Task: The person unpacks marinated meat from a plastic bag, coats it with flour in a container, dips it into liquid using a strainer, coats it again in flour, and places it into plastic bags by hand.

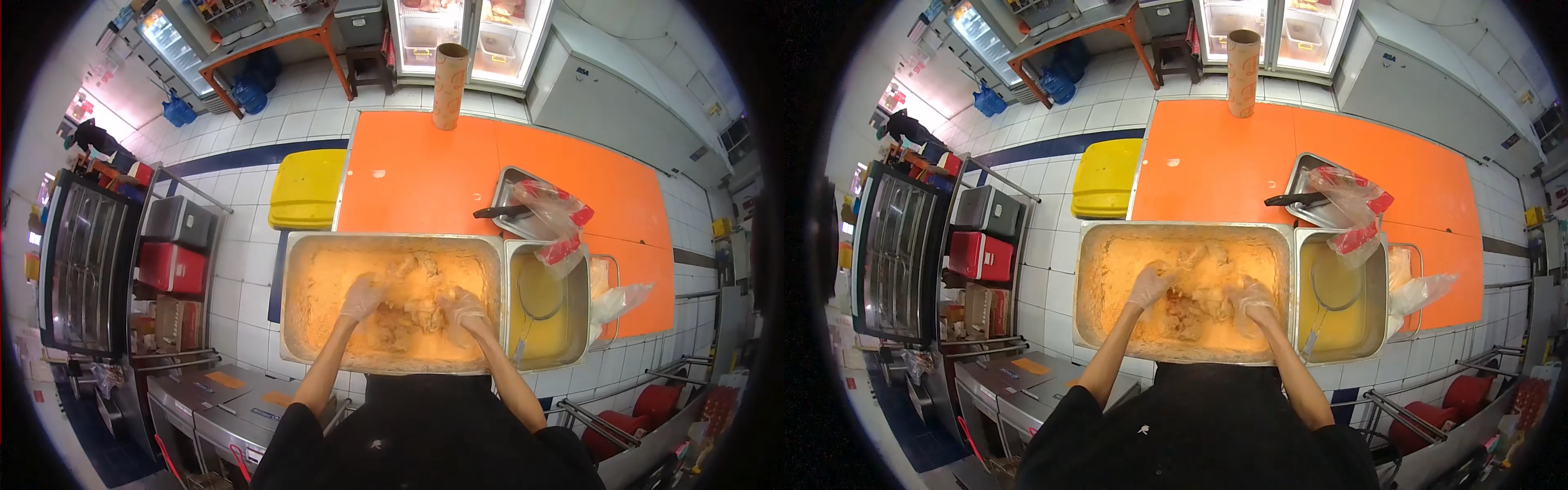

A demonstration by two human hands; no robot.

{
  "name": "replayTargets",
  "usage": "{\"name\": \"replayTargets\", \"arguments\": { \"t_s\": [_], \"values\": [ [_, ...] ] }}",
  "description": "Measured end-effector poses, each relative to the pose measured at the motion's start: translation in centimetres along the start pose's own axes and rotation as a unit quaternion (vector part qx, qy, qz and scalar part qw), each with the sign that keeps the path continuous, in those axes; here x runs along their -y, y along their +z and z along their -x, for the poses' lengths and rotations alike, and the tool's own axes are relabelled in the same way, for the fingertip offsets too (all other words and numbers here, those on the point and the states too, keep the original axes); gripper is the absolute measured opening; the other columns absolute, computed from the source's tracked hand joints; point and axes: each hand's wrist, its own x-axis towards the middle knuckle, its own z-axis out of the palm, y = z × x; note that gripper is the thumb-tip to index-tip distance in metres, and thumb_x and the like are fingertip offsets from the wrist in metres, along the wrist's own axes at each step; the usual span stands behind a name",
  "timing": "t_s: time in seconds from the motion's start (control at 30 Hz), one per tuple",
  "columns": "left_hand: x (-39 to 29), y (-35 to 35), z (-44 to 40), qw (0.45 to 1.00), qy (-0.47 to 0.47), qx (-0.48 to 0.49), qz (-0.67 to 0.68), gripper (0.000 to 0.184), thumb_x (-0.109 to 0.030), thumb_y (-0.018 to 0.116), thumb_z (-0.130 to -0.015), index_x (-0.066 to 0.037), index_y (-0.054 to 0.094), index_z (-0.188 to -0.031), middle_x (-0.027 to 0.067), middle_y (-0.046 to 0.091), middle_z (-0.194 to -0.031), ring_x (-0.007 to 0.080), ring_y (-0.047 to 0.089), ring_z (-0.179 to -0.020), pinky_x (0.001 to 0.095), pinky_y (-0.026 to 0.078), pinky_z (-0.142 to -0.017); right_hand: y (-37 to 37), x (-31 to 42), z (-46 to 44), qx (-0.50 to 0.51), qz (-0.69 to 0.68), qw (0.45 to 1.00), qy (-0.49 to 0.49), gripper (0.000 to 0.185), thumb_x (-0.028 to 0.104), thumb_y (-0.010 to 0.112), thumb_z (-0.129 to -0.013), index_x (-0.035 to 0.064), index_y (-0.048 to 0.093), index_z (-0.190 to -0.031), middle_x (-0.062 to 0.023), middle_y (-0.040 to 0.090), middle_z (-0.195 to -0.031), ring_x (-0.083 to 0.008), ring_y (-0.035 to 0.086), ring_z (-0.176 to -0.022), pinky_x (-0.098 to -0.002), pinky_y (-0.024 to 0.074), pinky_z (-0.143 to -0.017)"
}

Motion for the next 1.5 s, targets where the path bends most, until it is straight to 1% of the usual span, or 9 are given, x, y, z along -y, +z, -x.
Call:
{"name": "replayTargets", "arguments": {
  "t_s": [0.23,0.43,0.53,0.73,0.93,1.03,1.2,1.3,1.5],
  "values": [
    [-1.3,4.4,1.1,0.986,-0.110,0.050,-0.117,0.051,-0.046,0.057,-0.090,0.001,0.064,-0.106,0.0217,0.067,-0.101,0.0232,0.066,-0.085,0.0353,0.052,-0.074,6.8,-2.0,-3.7,-0.056,0.189,0.979,-0.061,0.058,0.037,0.073,-0.083,-0.0044,0.056,-0.121,-0.0197,0.065,-0.108,-0.0248,0.062,-0.103,-0.0350,0.0499,-0.086],
    [3.4,4.6,-0.3,0.979,-0.030,-0.007,0.203,0.056,-0.051,0.047,-0.096,-0.001,0.063,-0.114,0.0159,0.068,-0.104,0.0229,0.065,-0.093,0.0369,0.051,-0.081,4.5,-3.2,-3.9,0.070,-0.161,0.971,-0.162,0.028,0.020,0.069,-0.088,-0.0014,0.066,-0.107,-0.0083,0.070,-0.100,-0.0178,0.064,-0.091,-0.0295,0.0518,-0.079],
    [6.7,2.9,-1.2,0.983,-0.052,0.174,-0.027,0.056,-0.046,0.038,-0.099,0.000,0.053,-0.128,0.0266,0.067,-0.098,0.0405,0.065,-0.086,0.0410,0.052,-0.077,1.0,-1.9,-1.3,0.149,-0.119,0.977,-0.098,0.035,0.024,0.069,-0.088,-0.0023,0.065,-0.110,-0.0130,0.068,-0.110,-0.0194,0.064,-0.095,-0.0290,0.0511,-0.082],
    [-2.8,2.7,3.9,0.911,0.074,0.299,-0.274,0.034,-0.033,0.051,-0.088,-0.008,0.069,-0.102,0.0219,0.067,-0.105,0.0391,0.066,-0.088,0.0467,0.053,-0.076,4.8,-5.0,-4.1,-0.014,0.364,0.921,-0.139,0.053,0.038,0.065,-0.085,-0.0020,0.058,-0.119,-0.0216,0.066,-0.104,-0.0304,0.062,-0.098,-0.0395,0.0475,-0.088],
    [5.1,7.3,2.3,0.963,-0.026,0.158,-0.215,0.032,-0.031,0.056,-0.084,-0.008,0.067,-0.104,0.0220,0.068,-0.101,0.0383,0.066,-0.085,0.0463,0.053,-0.074,7.7,-9.4,-8.0,-0.046,0.303,0.931,-0.196,0.063,0.037,0.066,-0.081,-0.0018,0.051,-0.128,-0.0247,0.064,-0.105,-0.0340,0.062,-0.100,-0.0409,0.0480,-0.091],
    [1.9,3.9,4.3,0.928,0.155,0.079,-0.328,0.037,-0.039,0.056,-0.086,-0.007,0.069,-0.099,0.0213,0.069,-0.092,0.0371,0.066,-0.085,0.0450,0.052,-0.076,6.3,-10.7,-8.1,-0.132,0.214,0.953,-0.171,0.057,0.027,0.067,-0.079,-0.0011,0.052,-0.126,-0.0239,0.065,-0.103,-0.0360,0.064,-0.095,-0.0413,0.0505,-0.085],
    [-2.4,-0.1,5.3,0.997,-0.080,0.011,0.004,0.048,-0.051,0.054,-0.088,-0.011,0.068,-0.110,0.0212,0.069,-0.095,0.0346,0.066,-0.084,0.0421,0.050,-0.078,0.2,-2.4,-1.4,-0.150,0.188,0.970,-0.029,0.053,0.027,0.066,-0.081,0.0012,0.052,-0.125,-0.0284,0.063,-0.104,-0.0376,0.062,-0.101,-0.0452,0.0500,-0.086],
    [3.1,6.0,0.3,0.996,0.040,-0.020,0.079,0.051,-0.052,0.053,-0.088,-0.006,0.069,-0.102,0.0211,0.069,-0.086,0.0346,0.066,-0.082,0.0433,0.049,-0.075,1.8,-4.0,-3.6,-0.152,0.256,0.951,-0.077,0.056,0.024,0.064,-0.081,0.0035,0.048,-0.131,-0.0298,0.063,-0.103,-0.0394,0.064,-0.098,-0.0458,0.0508,-0.084],
    [-1.2,11.3,-2.7,0.989,-0.061,-0.031,-0.135,0.055,-0.050,0.056,-0.087,0.004,0.068,-0.085,0.0198,0.068,-0.074,0.0347,0.064,-0.068,0.0436,0.048,-0.064,1.3,-4.5,-8.0,-0.091,0.299,0.946,-0.081,0.058,0.021,0.060,-0.081,0.0079,0.046,-0.136,-0.0276,0.065,-0.105,-0.0391,0.065,-0.093,-0.0462,0.0511,-0.082]
  ]
}}
